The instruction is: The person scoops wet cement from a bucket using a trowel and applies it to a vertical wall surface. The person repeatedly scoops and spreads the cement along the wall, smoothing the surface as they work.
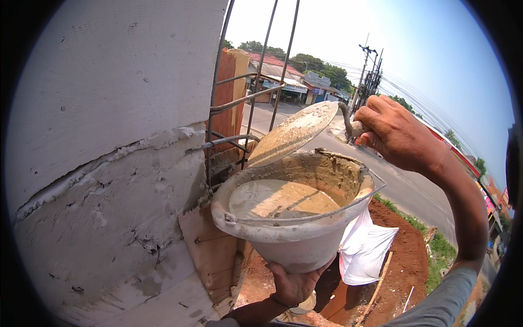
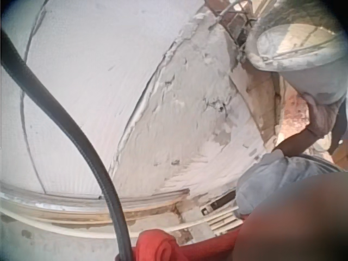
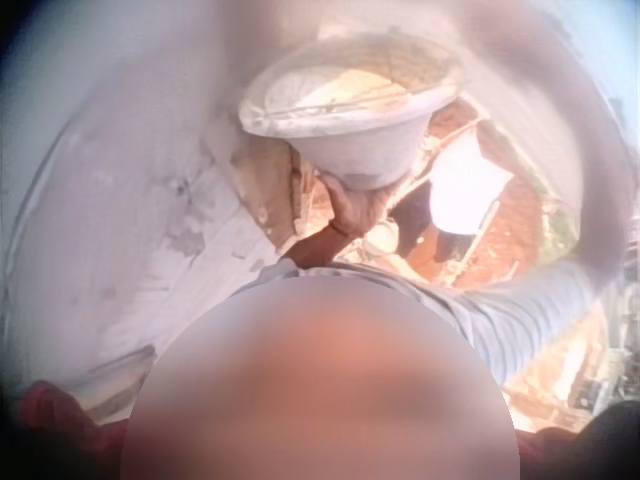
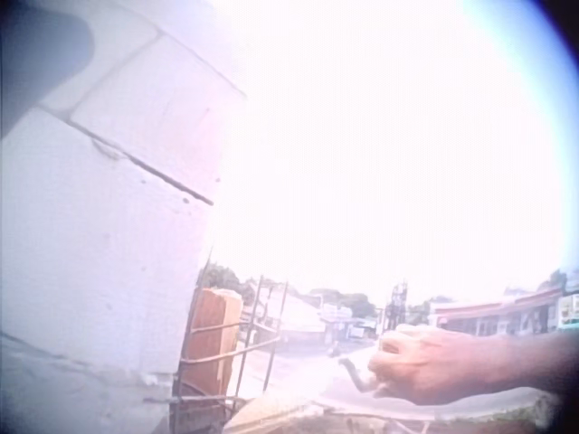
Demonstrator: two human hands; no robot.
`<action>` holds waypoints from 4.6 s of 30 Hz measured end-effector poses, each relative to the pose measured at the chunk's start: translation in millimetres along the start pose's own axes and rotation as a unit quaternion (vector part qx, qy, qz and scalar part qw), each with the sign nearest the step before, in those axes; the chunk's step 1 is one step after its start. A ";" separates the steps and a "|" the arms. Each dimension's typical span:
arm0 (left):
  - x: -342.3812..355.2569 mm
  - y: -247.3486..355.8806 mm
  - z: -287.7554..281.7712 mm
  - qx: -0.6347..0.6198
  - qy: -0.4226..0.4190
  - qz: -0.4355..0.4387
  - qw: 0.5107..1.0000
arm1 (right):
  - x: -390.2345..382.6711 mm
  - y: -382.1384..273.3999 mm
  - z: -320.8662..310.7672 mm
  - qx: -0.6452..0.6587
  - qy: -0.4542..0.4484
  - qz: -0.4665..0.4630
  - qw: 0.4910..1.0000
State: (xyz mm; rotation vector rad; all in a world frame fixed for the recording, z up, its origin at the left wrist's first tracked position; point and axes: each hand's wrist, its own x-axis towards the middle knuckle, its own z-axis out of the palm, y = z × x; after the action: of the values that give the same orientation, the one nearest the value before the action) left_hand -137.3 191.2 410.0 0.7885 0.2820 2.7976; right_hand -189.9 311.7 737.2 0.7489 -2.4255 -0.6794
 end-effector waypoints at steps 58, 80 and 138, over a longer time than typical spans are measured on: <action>7.0 -34.3 -15.4 -0.190 0.009 0.015 0.982 | 103.2 -12.4 -5.6 -0.277 0.074 -0.341 0.895; 19.5 -25.3 -0.9 -0.162 -0.015 0.039 0.986 | 102.6 -33.2 -5.3 -0.079 -0.098 -0.329 0.936; 24.1 -32.6 -3.7 -0.157 -0.034 0.051 0.986 | 117.9 2.1 40.6 -0.121 0.099 -0.321 0.934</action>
State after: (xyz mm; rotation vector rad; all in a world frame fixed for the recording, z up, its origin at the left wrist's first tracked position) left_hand -154.1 228.2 410.7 0.8381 -0.2118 2.7991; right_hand -299.4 252.6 745.4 1.4430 -1.8510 -1.0616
